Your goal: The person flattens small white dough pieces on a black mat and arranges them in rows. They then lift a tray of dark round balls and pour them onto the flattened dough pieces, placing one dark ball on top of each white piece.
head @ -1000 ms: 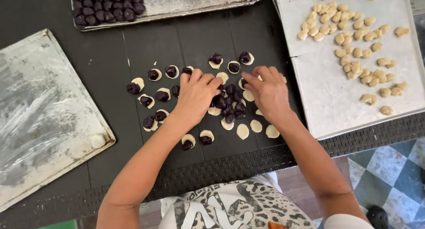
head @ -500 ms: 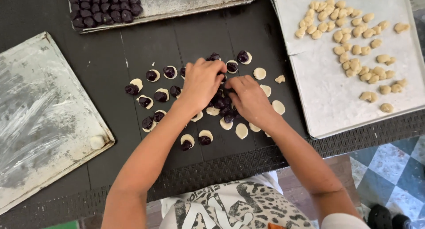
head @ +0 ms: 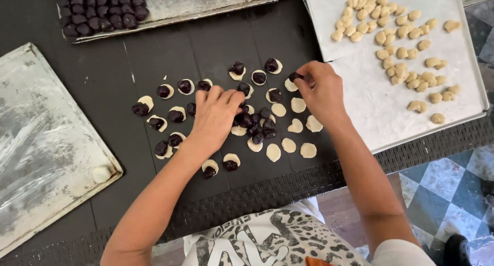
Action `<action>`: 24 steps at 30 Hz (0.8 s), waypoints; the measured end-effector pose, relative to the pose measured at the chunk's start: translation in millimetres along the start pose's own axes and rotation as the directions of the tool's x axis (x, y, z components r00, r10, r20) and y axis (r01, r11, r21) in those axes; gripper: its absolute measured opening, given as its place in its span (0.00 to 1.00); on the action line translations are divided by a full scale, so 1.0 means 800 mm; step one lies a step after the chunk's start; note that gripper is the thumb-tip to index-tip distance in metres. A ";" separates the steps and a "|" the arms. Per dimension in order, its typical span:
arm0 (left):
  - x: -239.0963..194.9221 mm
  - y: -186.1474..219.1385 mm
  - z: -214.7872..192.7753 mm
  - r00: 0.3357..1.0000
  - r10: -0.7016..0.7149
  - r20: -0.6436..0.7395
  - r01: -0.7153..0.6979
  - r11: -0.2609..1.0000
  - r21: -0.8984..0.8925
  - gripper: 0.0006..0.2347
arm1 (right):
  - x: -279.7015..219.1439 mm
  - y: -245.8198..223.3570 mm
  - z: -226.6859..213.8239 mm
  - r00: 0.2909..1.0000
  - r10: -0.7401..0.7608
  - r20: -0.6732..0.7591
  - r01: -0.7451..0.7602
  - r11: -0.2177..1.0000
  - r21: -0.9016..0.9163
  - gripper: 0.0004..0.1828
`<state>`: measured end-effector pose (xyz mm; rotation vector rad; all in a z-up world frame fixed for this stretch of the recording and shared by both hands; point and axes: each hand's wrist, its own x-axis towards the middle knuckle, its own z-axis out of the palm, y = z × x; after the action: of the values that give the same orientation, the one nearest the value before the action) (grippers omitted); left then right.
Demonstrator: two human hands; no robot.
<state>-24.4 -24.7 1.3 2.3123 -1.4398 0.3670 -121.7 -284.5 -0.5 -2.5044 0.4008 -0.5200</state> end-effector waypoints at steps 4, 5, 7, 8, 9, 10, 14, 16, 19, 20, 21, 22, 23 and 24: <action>-0.003 -0.002 0.009 0.996 -0.027 0.087 0.029 0.999 -0.021 0.14 | -0.008 0.012 0.010 0.962 -0.269 0.037 0.268 0.914 -0.304 0.05; -0.006 -0.003 0.011 0.995 -0.046 0.088 0.047 0.999 -0.018 0.11 | -0.013 -0.004 0.002 0.953 -0.301 0.026 0.290 0.888 -0.355 0.08; -0.011 -0.004 0.013 0.994 -0.063 0.093 0.064 0.998 -0.011 0.09 | -0.026 -0.025 0.011 0.943 -0.332 0.014 0.309 0.862 -0.402 0.11; -0.014 -0.004 0.014 0.990 -0.082 0.111 0.087 0.996 -0.036 0.08 | -0.036 -0.029 0.025 0.913 -0.406 0.038 0.392 0.849 -0.354 0.08; -0.016 -0.004 0.015 0.986 -0.101 0.129 0.110 0.992 -0.061 0.07 | -0.047 -0.034 0.039 0.877 -0.478 0.056 0.471 0.828 -0.303 0.05; -0.017 -0.005 0.015 0.987 -0.091 0.131 0.100 0.993 -0.065 0.07 | -0.053 -0.043 0.042 0.880 -0.471 0.051 0.463 0.831 -0.308 0.05; -0.001 0.004 -0.008 0.982 -0.175 0.075 0.189 0.944 -0.270 0.05 | -0.061 -0.063 0.046 0.939 -0.313 0.145 0.337 0.922 -0.192 0.12; 0.014 0.018 -0.022 0.979 -0.203 0.028 0.196 0.892 -0.408 0.04 | -0.058 -0.062 0.044 0.956 -0.232 0.179 0.250 0.965 -0.084 0.10; 0.037 0.039 -0.021 0.982 -0.188 -0.018 0.156 0.859 -0.488 0.04 | -0.049 -0.055 0.021 0.982 -0.123 0.147 0.107 0.988 0.112 0.11; 0.039 0.047 -0.011 0.985 -0.174 -0.018 0.141 0.851 -0.506 0.05 | -0.048 -0.052 0.001 0.991 -0.054 0.124 0.043 0.995 0.089 0.11; 0.042 0.053 0.000 0.987 -0.159 -0.018 0.126 0.843 -0.524 0.05 | -0.046 -0.049 -0.018 0.995 0.015 0.099 -0.021 0.998 0.067 0.11; 0.042 0.058 0.020 0.986 -0.165 -0.015 0.133 0.841 -0.525 0.05 | -0.048 -0.038 -0.025 0.994 0.014 0.105 -0.021 0.998 0.067 0.11; 0.043 0.063 0.040 0.991 -0.132 -0.018 0.105 0.856 -0.506 0.05 | -0.051 -0.026 -0.031 0.995 0.065 0.082 -0.066 0.998 0.012 0.12; 0.044 0.065 0.058 0.995 -0.096 -0.023 0.073 0.873 -0.482 0.05 | -0.050 -0.016 -0.036 0.993 0.109 0.051 -0.108 0.993 -0.038 0.14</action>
<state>-55.2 -95.2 -15.7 1.9359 -1.2301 0.0241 -168.0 -272.0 17.9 -2.5076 0.5265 -0.4058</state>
